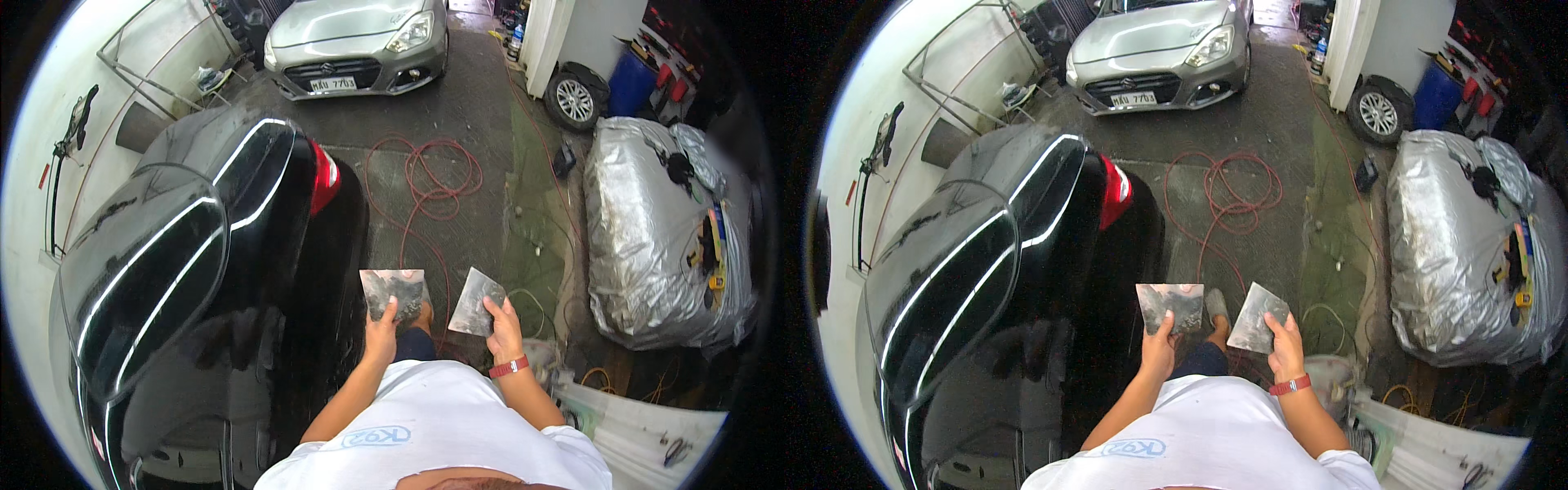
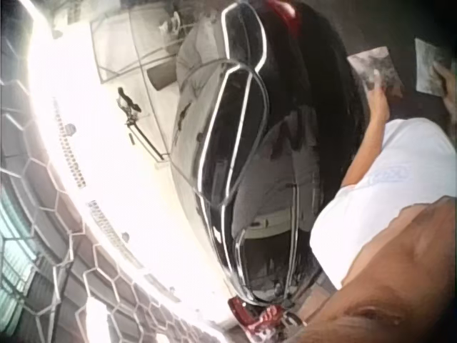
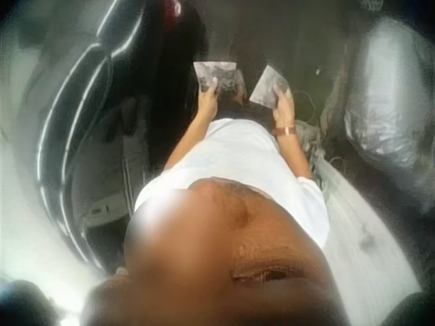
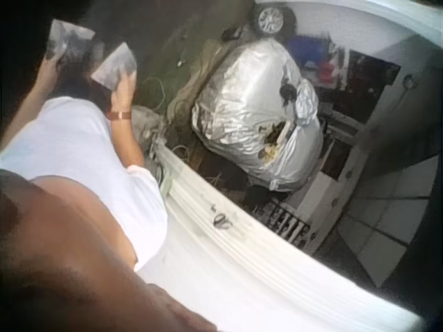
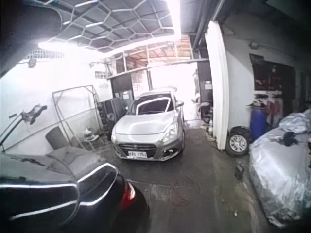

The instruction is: The person prepares a piece of sandpaper by hand and then sands the upper window trim and door frame of a black car in a detailing shop.

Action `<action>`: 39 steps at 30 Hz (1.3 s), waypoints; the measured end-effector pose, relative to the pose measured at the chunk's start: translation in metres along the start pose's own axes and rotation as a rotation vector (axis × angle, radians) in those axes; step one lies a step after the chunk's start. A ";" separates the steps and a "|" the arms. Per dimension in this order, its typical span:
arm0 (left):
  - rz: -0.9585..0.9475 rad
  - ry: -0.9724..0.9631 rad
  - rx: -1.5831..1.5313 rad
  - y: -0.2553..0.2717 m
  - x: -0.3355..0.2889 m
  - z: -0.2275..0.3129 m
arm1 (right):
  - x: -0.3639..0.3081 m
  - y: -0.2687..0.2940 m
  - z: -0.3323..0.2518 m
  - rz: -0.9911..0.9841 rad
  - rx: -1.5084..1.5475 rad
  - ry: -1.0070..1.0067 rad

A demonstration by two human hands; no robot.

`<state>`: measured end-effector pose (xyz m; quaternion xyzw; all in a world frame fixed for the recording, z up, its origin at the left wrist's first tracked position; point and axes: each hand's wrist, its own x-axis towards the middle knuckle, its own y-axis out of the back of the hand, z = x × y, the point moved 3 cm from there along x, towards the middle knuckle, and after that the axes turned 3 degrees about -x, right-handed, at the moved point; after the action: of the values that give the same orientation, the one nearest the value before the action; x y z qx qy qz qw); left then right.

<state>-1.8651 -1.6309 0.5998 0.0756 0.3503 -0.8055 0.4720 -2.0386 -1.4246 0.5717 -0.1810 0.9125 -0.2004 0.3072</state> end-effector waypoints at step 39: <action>0.152 -0.935 0.945 -0.349 0.700 0.371 | 0.755 -0.635 -0.248 -0.698 -0.154 -0.246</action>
<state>-2.4520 -2.2538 0.7308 -0.0582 -0.2881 -0.7847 0.5458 -2.6271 -2.2465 0.6877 -0.5264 0.7646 -0.2004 0.3133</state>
